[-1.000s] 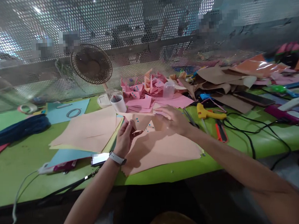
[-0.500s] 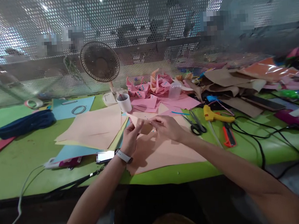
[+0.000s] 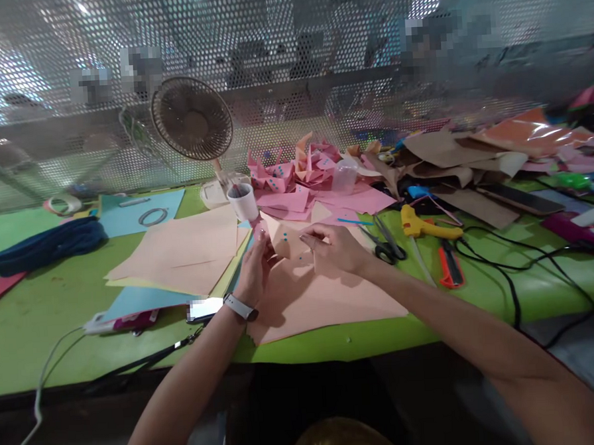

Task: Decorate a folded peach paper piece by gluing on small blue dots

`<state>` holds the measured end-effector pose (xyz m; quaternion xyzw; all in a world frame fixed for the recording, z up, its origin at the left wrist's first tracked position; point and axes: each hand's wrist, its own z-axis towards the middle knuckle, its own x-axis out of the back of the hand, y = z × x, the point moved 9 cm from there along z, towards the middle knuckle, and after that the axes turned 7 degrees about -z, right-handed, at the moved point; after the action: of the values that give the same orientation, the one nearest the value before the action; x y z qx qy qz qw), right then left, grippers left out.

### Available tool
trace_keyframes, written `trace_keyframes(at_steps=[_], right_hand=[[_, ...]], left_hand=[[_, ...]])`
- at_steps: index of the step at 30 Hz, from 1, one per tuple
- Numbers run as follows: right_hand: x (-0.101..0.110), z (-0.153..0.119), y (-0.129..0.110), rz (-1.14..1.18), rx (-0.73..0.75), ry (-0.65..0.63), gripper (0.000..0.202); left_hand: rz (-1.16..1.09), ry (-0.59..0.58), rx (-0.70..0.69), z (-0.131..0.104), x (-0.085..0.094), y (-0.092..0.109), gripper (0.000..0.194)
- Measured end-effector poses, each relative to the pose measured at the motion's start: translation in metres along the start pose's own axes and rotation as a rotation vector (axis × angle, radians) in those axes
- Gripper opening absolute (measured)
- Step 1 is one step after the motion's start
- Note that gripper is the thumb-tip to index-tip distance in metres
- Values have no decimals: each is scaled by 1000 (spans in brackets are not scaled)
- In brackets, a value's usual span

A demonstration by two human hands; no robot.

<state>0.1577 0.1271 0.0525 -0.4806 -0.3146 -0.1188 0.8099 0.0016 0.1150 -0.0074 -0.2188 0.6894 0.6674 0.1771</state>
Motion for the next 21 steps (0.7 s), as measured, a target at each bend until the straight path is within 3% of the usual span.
trace_keyframes(at_steps=[5, 9, 16, 21], right_hand=[[3, 0, 7, -13, -20, 8, 24], [3, 0, 10, 10, -35, -10, 25], [5, 2, 7, -23, -1, -27, 27], [4, 2, 5, -58, 46, -62, 29]], left_hand=[[-9, 83, -89, 5, 18, 3, 31], [81, 130, -84, 5, 24, 2, 43], [48, -65, 60, -3, -3, -7, 36], [70, -61, 46, -6, -6, -5, 28]])
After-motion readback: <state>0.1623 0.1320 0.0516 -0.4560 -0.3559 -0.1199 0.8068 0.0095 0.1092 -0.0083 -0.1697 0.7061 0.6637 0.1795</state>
